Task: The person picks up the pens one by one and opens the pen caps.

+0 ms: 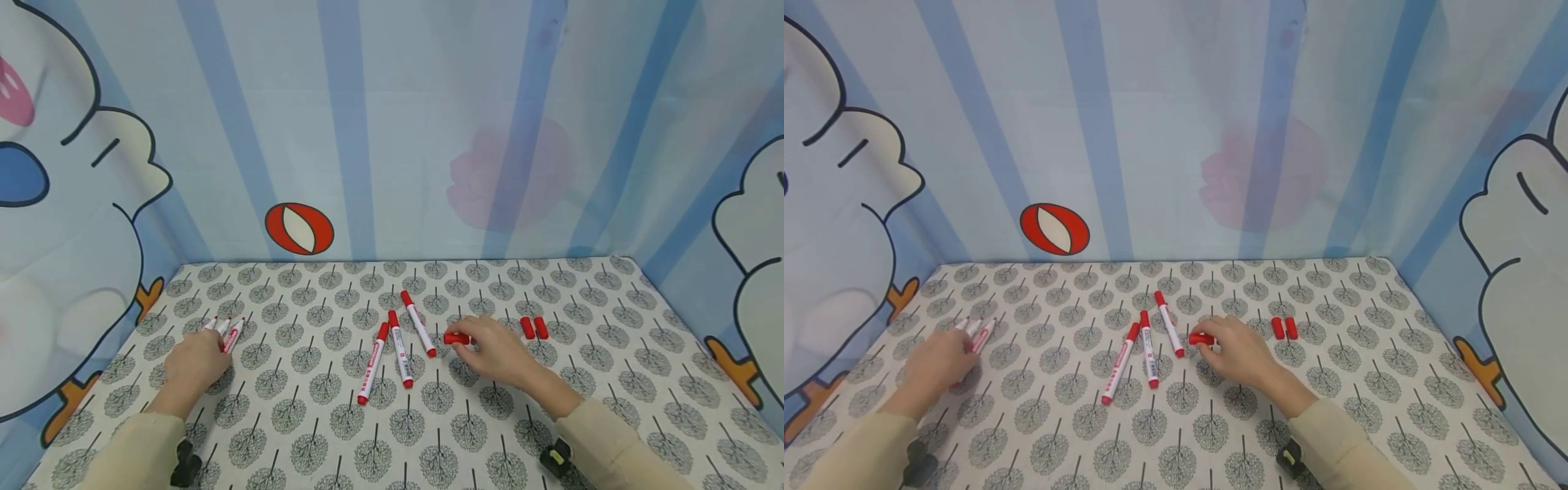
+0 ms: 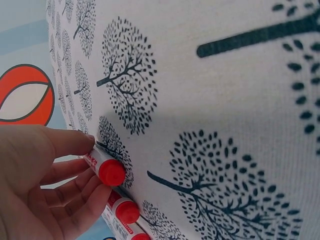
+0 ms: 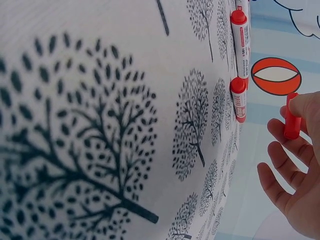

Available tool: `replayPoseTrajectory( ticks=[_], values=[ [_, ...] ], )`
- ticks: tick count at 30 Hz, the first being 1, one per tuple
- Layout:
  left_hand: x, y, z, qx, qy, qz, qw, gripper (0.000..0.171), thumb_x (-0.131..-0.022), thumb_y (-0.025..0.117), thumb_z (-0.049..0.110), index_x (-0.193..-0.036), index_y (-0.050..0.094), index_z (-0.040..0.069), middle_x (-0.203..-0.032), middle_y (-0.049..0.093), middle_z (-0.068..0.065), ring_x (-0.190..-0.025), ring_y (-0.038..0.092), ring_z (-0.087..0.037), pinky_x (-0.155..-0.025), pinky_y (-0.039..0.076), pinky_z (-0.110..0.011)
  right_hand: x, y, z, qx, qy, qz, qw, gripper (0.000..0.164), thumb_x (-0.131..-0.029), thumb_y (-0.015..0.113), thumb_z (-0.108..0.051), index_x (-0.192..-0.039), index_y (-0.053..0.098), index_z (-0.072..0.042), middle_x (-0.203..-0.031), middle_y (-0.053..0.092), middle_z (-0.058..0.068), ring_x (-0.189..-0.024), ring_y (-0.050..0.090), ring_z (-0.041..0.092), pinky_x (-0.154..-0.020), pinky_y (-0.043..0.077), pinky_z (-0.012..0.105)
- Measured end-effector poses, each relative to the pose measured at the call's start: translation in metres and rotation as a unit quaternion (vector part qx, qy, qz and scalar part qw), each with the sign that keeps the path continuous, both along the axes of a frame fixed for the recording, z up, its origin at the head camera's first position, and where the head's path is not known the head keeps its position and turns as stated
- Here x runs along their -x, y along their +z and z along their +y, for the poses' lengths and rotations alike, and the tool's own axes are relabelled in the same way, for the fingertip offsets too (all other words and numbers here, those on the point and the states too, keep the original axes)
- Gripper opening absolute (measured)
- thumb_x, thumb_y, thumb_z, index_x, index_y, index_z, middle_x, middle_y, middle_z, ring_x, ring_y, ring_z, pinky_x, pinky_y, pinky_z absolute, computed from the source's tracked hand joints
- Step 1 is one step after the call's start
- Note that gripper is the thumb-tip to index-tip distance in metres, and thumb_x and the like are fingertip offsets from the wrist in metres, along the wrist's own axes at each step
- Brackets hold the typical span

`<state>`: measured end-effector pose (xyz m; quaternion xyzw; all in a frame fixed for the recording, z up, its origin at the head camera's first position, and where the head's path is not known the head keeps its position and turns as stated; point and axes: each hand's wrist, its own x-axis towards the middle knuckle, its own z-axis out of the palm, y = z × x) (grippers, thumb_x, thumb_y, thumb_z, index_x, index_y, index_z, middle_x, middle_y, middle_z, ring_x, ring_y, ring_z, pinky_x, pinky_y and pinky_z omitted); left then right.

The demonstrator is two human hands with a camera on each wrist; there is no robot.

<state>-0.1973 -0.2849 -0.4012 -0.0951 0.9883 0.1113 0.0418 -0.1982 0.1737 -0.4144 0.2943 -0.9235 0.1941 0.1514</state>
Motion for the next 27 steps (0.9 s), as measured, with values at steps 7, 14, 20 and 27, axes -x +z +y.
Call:
replayPoseTrajectory(
  ticks=[7,14,20,27],
  values=[
    [0.0,0.002,0.0,-0.006,-0.003,-0.013,0.9999,0.013,-0.08,0.055,0.013,-0.069,0.053,0.007,-0.054,0.051,-0.006,-0.045,0.046,-0.017,-0.038,0.034,-0.027,0.0,-0.001,0.001,-0.001,-0.005,-0.001,1.0,0.024,-0.079,0.068,-0.016,-0.103,0.067,-0.019,-0.097,0.067,-0.005,-0.083,0.058,0.009,-0.067,0.048,0.024],
    [0.001,0.006,0.001,-0.002,-0.015,-0.008,0.9998,0.012,-0.081,0.06,0.015,-0.076,0.056,0.006,-0.058,0.052,-0.004,-0.047,0.046,-0.016,-0.04,0.034,-0.027,0.0,-0.001,0.003,0.003,-0.006,0.008,1.0,0.023,-0.079,0.068,-0.017,-0.103,0.067,-0.018,-0.099,0.067,-0.004,-0.084,0.06,0.01,-0.066,0.049,0.024],
    [0.001,0.012,0.005,-0.005,-0.041,0.005,0.9991,0.022,-0.082,0.06,0.017,-0.096,0.061,0.0,-0.073,0.06,-0.009,-0.051,0.05,-0.017,-0.041,0.038,-0.029,0.0,-0.002,0.004,0.01,-0.012,0.0,1.0,0.024,-0.08,0.068,-0.017,-0.104,0.067,-0.017,-0.102,0.067,-0.002,-0.088,0.062,0.013,-0.07,0.051,0.027],
    [0.004,0.01,0.018,0.004,-0.068,0.045,0.9967,0.025,-0.083,0.062,0.02,-0.098,0.062,0.001,-0.07,0.058,-0.007,-0.053,0.049,-0.017,-0.041,0.038,-0.029,0.0,-0.003,0.006,0.021,-0.015,-0.007,1.0,0.024,-0.081,0.067,-0.015,-0.105,0.066,-0.013,-0.102,0.068,0.001,-0.091,0.063,0.015,-0.076,0.052,0.031]
  ],
)
